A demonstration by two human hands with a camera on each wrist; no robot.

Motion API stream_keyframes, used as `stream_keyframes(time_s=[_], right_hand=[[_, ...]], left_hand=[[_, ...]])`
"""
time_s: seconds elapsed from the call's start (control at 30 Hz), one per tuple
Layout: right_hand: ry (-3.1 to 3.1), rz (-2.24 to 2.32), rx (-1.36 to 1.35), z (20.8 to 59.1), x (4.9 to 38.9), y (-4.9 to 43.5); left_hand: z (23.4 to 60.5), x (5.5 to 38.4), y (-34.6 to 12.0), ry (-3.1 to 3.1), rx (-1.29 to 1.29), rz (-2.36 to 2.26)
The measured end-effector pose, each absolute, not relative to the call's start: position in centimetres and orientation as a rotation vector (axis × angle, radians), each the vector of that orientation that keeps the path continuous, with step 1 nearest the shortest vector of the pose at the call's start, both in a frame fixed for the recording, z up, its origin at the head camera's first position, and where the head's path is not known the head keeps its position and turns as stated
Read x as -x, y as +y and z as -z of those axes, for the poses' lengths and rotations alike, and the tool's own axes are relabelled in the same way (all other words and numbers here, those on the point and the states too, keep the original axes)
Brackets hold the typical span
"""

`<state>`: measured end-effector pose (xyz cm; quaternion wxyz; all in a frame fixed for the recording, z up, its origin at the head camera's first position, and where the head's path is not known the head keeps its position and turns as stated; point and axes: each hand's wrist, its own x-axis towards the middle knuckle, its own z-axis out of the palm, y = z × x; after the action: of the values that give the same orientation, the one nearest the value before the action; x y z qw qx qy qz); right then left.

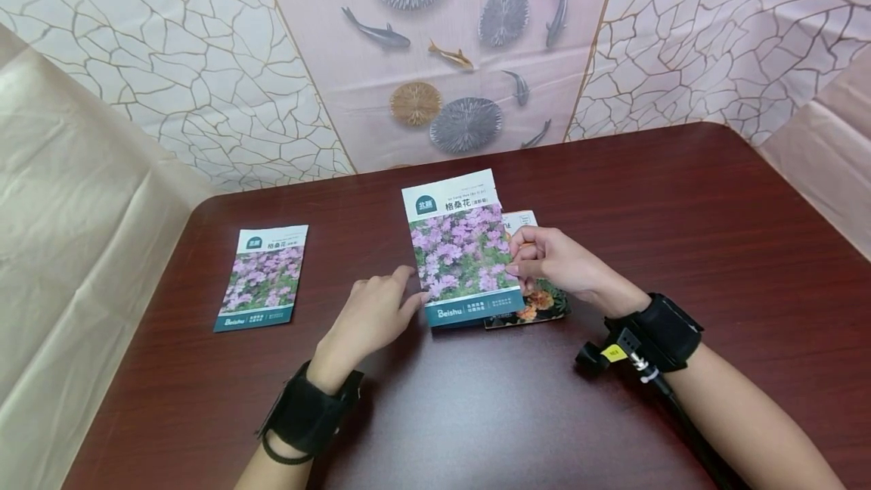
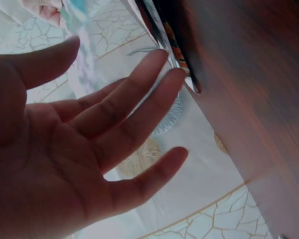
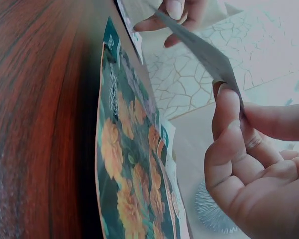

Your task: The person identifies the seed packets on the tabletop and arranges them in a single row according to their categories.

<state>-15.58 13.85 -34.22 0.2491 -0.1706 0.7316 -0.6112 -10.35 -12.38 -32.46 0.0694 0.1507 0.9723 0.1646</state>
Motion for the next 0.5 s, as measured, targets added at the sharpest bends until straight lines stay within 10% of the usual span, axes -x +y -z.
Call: stream_keyframes(time_s=[0.5], right_hand=[[1.949, 1.711, 0.577, 33.96, 15.35, 13.69]], left_hand=[[31.99, 10.14, -12.38, 2.871, -0.461, -0.985]])
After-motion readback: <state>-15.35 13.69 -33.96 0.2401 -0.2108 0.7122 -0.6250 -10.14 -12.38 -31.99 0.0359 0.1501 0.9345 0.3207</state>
